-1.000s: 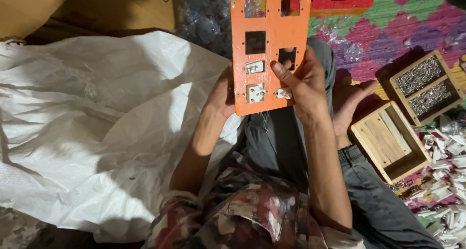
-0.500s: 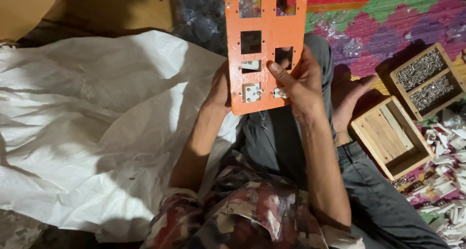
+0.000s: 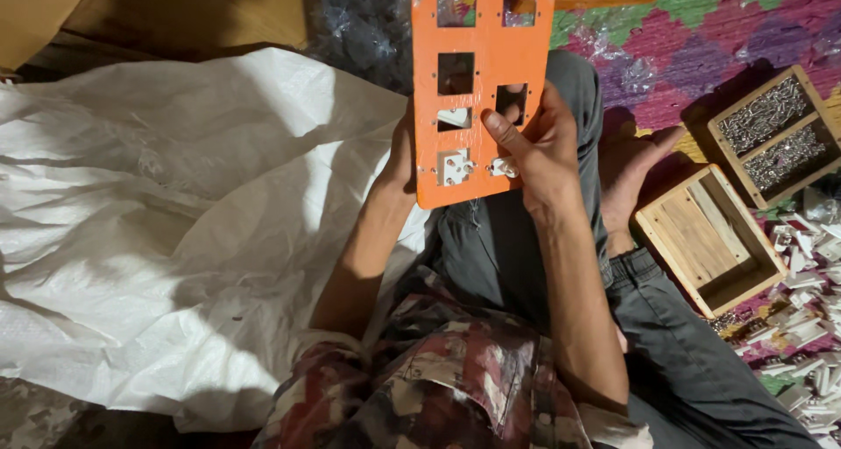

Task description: The person sits cross-legged on a matted floor and assembles electrical switch panels. They fit white switch and socket modules into the cutouts of an orange plastic faceplate, press the modules into place, and take small screws from a wooden parts box to secure the components, working on one panel at a time.

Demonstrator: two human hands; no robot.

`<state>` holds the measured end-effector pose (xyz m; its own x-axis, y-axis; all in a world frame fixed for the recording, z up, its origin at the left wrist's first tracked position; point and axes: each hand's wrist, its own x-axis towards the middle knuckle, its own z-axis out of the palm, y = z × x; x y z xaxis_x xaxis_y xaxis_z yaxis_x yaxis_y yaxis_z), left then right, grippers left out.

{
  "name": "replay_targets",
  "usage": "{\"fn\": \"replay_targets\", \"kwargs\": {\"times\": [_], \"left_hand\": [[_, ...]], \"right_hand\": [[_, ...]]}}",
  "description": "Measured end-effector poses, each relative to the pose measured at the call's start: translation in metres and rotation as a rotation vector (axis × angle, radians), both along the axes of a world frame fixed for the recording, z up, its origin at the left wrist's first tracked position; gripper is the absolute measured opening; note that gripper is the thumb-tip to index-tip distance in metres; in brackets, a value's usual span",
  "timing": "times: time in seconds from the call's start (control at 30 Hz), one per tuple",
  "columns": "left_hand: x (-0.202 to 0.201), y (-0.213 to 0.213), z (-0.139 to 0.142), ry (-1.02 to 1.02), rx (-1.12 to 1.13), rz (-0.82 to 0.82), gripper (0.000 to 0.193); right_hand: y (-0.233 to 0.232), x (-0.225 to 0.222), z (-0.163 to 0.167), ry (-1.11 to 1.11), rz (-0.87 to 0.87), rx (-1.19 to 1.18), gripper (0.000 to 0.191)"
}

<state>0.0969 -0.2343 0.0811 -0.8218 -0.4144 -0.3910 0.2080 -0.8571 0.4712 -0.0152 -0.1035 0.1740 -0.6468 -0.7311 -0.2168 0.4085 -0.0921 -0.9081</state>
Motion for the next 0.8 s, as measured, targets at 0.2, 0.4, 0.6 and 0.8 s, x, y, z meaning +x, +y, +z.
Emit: {"fn": "replay_targets", "kwargs": {"times": [0.2, 0.4, 0.6, 0.8], "left_hand": [[0.005, 0.002, 0.014, 0.309, -0.226, -0.103, 0.050], [-0.008, -0.002, 0.005, 0.139, -0.173, -0.070, 0.046], [-0.007, -0.007, 0.001, 0.208, -0.266, -0.170, 0.041], [-0.002, -0.011, -0.024, 0.196, -0.360, -0.187, 0.037]], "right_hand": [[0.005, 0.000, 0.006, -0.034, 0.021, 0.028, 0.041], [0.004, 0.006, 0.009, 0.073, -0.008, 0.015, 0.048], [0.006, 0.010, 0.009, 0.074, 0.073, 0.012, 0.046], [0.017, 0.001, 0.017, -0.055, 0.022, -0.047, 0.046]]}}
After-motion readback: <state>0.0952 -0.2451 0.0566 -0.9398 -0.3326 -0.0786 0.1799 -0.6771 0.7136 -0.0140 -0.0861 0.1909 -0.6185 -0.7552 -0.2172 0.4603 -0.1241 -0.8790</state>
